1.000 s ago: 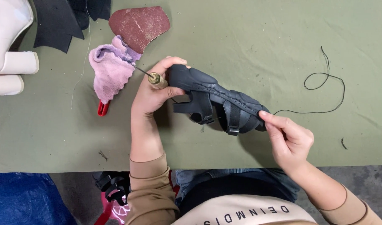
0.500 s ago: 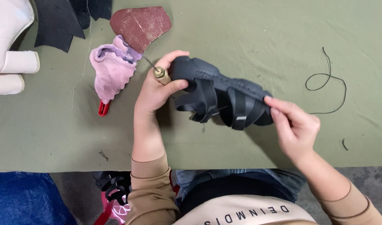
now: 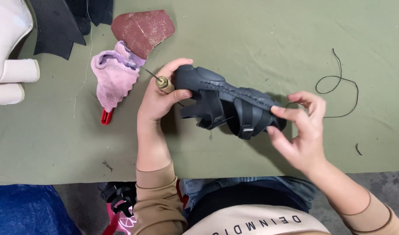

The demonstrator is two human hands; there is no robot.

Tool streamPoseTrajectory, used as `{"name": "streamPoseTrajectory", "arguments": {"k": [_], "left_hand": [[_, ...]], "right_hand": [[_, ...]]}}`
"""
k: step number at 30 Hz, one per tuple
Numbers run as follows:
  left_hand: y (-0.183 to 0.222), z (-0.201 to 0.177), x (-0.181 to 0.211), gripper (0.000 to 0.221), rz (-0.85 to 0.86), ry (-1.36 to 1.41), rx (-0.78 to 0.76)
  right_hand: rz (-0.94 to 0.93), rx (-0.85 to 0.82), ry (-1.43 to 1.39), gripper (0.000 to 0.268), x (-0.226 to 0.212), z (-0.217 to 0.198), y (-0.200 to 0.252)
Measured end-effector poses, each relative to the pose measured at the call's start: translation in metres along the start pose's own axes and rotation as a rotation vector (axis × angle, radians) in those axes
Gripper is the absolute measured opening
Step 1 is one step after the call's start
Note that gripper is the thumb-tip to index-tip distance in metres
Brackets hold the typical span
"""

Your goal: The person stitches a black sandal using a stitching awl and thread, pulling the thread through the sole and leather straps to secure them.

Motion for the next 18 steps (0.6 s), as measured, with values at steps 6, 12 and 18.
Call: {"name": "streamPoseTrajectory", "arguments": {"k": [6, 12, 18], "left_hand": [[0.0, -0.003, 0.001, 0.052, 0.136, 0.236, 0.022], [0.001, -0.001, 0.006, 0.049, 0.175, 0.227, 0.011], [0.002, -0.001, 0.013, 0.045, 0.225, 0.219, -0.012]], "right_hand": [[-0.104, 0.074, -0.19, 0.032, -0.008, 0.014, 0.017], [-0.121, 0.179, -0.218, 0.027, -0.005, 0.015, 0.027], [-0.152, 0.214, -0.251, 0.018, -0.008, 0.013, 0.029]]}}
Point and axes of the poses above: each hand's wrist, its own y-axis away from the middle knuckle, its own z-axis out of the palm, x = y × z, the point moved 8 cm from there along -y, towards the middle knuckle, and after that the axes turned 5 degrees about -y, right-handed, at the moved point
